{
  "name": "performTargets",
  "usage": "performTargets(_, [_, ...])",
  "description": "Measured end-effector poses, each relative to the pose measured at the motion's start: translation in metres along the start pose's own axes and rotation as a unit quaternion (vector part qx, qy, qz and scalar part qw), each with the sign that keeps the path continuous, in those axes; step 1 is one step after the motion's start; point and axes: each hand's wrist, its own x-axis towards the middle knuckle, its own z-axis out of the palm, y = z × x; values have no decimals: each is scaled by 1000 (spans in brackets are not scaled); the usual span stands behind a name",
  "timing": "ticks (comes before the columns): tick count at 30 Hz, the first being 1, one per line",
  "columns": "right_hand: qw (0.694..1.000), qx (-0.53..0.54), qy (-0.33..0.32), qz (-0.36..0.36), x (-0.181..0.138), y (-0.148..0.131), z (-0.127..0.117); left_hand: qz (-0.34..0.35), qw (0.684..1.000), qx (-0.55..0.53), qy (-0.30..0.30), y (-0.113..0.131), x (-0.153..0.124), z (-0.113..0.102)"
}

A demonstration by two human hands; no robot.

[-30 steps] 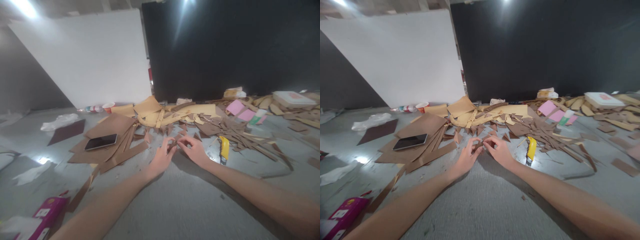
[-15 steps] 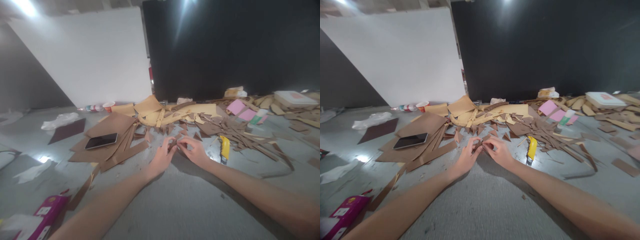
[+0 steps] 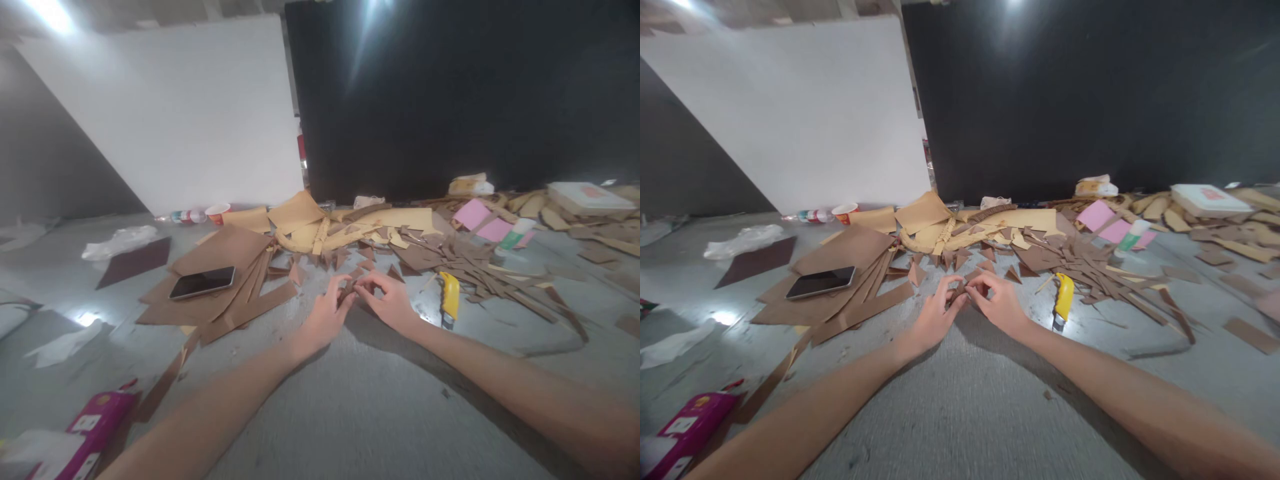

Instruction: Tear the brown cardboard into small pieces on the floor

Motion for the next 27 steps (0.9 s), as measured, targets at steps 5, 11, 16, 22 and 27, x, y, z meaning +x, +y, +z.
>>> performTargets(5, [999, -34, 10, -40, -4, -5, 2, 5, 1000, 6, 3, -1, 0, 1])
performTargets(11, [996, -52, -7, -78, -9, -3, 5, 2, 1000, 5, 6, -1, 0, 1])
performTargets(16, [995, -39, -8, -89, -8, -3, 4, 0, 1000, 12, 9, 1, -1, 1])
performTargets(22, [996, -18, 7, -87, -4, -5, 1, 4, 1000, 16, 13, -1, -1, 1])
performTargets(27, [994, -14, 38, -102, -3, -6, 3, 3, 1000, 9, 7, -2, -1, 1])
